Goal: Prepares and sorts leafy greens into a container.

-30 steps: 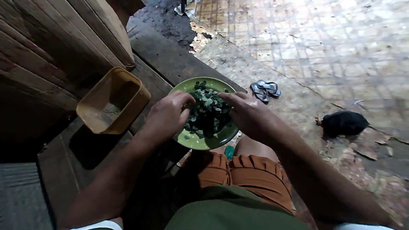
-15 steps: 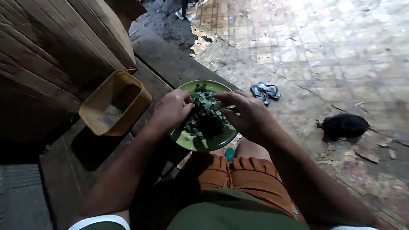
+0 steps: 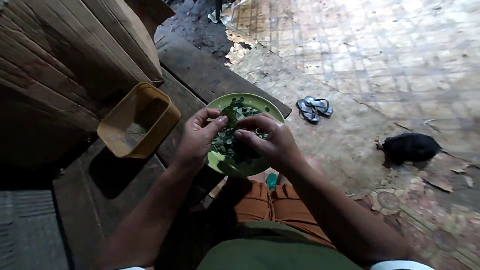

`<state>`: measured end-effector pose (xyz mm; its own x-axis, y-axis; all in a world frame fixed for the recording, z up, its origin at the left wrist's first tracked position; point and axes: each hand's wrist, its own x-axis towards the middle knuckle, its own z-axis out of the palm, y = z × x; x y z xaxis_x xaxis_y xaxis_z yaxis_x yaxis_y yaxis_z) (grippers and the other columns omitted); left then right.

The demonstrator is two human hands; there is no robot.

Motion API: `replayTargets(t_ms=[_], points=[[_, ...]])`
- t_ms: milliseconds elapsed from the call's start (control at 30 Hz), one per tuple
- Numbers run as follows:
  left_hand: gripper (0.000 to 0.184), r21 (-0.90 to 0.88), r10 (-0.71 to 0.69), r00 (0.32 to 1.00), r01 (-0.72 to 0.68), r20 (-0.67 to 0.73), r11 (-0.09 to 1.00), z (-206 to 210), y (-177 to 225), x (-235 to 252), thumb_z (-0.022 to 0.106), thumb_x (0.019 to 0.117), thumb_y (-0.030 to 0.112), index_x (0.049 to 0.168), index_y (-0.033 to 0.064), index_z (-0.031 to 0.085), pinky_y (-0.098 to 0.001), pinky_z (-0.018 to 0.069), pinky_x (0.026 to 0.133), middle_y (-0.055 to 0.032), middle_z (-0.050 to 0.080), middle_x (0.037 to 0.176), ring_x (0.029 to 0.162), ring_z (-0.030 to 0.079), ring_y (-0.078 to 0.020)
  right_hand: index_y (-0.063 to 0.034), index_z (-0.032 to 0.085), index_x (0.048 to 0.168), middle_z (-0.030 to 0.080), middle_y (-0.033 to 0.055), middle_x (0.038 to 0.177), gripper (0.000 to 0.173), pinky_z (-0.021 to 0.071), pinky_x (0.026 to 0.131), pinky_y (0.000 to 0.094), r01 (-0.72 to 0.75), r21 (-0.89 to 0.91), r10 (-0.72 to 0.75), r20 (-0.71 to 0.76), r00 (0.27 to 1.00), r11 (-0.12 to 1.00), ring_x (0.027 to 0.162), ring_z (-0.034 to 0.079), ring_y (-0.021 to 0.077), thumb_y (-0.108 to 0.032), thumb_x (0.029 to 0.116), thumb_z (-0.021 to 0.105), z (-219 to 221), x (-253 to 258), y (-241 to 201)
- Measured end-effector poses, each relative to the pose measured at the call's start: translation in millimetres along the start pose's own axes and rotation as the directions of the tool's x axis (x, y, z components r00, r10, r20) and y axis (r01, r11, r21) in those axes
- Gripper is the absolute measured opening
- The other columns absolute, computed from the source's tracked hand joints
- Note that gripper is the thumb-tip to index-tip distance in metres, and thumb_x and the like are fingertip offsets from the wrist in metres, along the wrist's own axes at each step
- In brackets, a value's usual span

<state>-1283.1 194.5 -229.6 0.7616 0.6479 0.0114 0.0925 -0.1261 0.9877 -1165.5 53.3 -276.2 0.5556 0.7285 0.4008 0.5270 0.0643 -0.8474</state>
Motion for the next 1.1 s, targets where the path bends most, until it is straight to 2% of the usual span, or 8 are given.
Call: replayTargets(t_ms=[167, 300, 400, 567, 667, 867, 1000, 1100], points=[[0.006, -0.097, -0.079, 0.997, 0.08, 0.016, 0.992, 8, -3, -10, 0.061, 0.1021, 0.013, 0.105, 0.0161, 0.065, -0.0181, 0.0523, 0.069, 0.0059, 0.068, 0.094, 0.079, 0.063, -0.003, -0.0051, 0.071, 0.105, 0.071, 0.0015, 0.091, 0.015, 0.0569, 0.073, 0.0238, -0.041, 0.096, 0.046, -0.04, 0.998, 0.994, 0.079, 0.066, 0.0046, -0.018, 0.0982, 0.067, 5, 5, 0], [0.03, -0.001, -0.051, 0.998, 0.051, 0.037, 0.999, -4, -4, -10, 0.056, 0.1043, 0.016, 0.135, 0.0173, 0.057, -0.0237, 0.0545, 0.08, 0.0031, 0.065, 0.12, 0.093, 0.065, -0.0059, -0.005, 0.072, 0.108, 0.071, 0.002, 0.09, 0.019, 0.0574, 0.076, 0.0289, -0.069, 0.028, 0.068, 0.032, 0.997, 0.997, 0.081, 0.067, 0.0068, -0.021, 0.0993, 0.066, -12, 5, 0], [0.044, 0.102, 0.037, 0.998, -0.041, 0.046, 0.994, -9, 1, -9, 0.058, 0.1, 0.012, 0.144, 0.0147, 0.051, -0.0256, 0.0554, 0.087, -0.0008, 0.059, 0.135, 0.105, 0.064, -0.0078, -0.004, 0.072, 0.109, 0.072, 0.0045, 0.092, 0.02, 0.0581, 0.077, 0.034, -0.031, -0.06, 0.037, 0.117, 0.992, 0.998, 0.083, 0.068, 0.0112, -0.021, 0.0988, 0.067, -26, 6, 1], [0.053, 0.247, 0.107, 0.949, -0.184, 0.295, 0.951, -6, 5, 1, 0.071, 0.0932, 0.019, 0.144, 0.0133, 0.057, -0.0321, 0.0514, 0.102, -0.0029, 0.057, 0.145, 0.125, 0.059, -0.0129, -0.0066, 0.073, 0.106, 0.073, 0.004, 0.096, 0.014, 0.0591, 0.079, 0.0389, 0.004, -0.138, 0.029, 0.236, 0.971, 0.99, 0.087, 0.07, 0.0135, -0.016, 0.0959, 0.069, -34, 12, -3], [0.052, 0.267, 0.062, 0.896, -0.196, 0.439, 0.944, -4, 4, 10, 0.071, 0.0937, 0.016, 0.144, 0.0118, 0.058, -0.0304, 0.0533, 0.1, -0.0037, 0.062, 0.137, 0.118, 0.062, -0.0101, -0.0092, 0.074, 0.103, 0.071, 0.0028, 0.097, 0.012, 0.0575, 0.077, 0.0414, 0.03, -0.16, 0.02, 0.299, 0.954, 0.987, 0.088, 0.069, 0.0143, -0.013, 0.0941, 0.068, -35, 14, -6], [0.01, 0.2, 0.081, 0.91, -0.175, 0.406, 0.964, -3, 3, 11, 0.068, 0.0944, 0.004, 0.104, 0.0056, 0.071, -0.0231, 0.0592, 0.072, -0.001, 0.071, 0.089, 0.076, 0.068, -0.0062, -0.0117, 0.074, 0.098, 0.07, -0.0008, 0.093, 0.011, 0.0566, 0.076, 0.0346, 0.089, -0.155, -0.035, 0.318, 0.947, 0.984, 0.085, 0.067, 0.0092, -0.02, 0.0952, 0.068, -40, 19, -4], [0.007, 0.103, 0.073, 0.946, -0.111, 0.316, 0.988, 1, 2, 8, 0.066, 0.0953, 0.001, 0.102, 0.0029, 0.068, -0.0248, 0.061, 0.068, -0.0023, 0.07, 0.084, 0.071, 0.068, -0.0084, -0.0114, 0.073, 0.107, 0.073, -0.0031, 0.096, 0.014, 0.0589, 0.083, 0.0281, -0.027, -0.008, 0.028, 0.258, 0.966, 1.0, 0.089, 0.069, 0.0044, -0.019, 0.097, 0.067, -36, 17, -1], [0.008, 0.021, 0.063, 0.957, -0.072, 0.284, 0.997, 4, 3, 5, 0.065, 0.0954, -0.001, 0.103, 0.0017, 0.067, -0.0249, 0.0613, 0.07, -0.0027, 0.069, 0.084, 0.072, 0.068, -0.0087, -0.0103, 0.072, 0.106, 0.072, -0.0046, 0.09, 0.013, 0.0574, 0.076, 0.0228, -0.062, 0.086, 0.045, 0.186, 0.982, 0.994, 0.081, 0.067, 0.0011, -0.02, 0.0981, 0.067, -29, 14, 0]])
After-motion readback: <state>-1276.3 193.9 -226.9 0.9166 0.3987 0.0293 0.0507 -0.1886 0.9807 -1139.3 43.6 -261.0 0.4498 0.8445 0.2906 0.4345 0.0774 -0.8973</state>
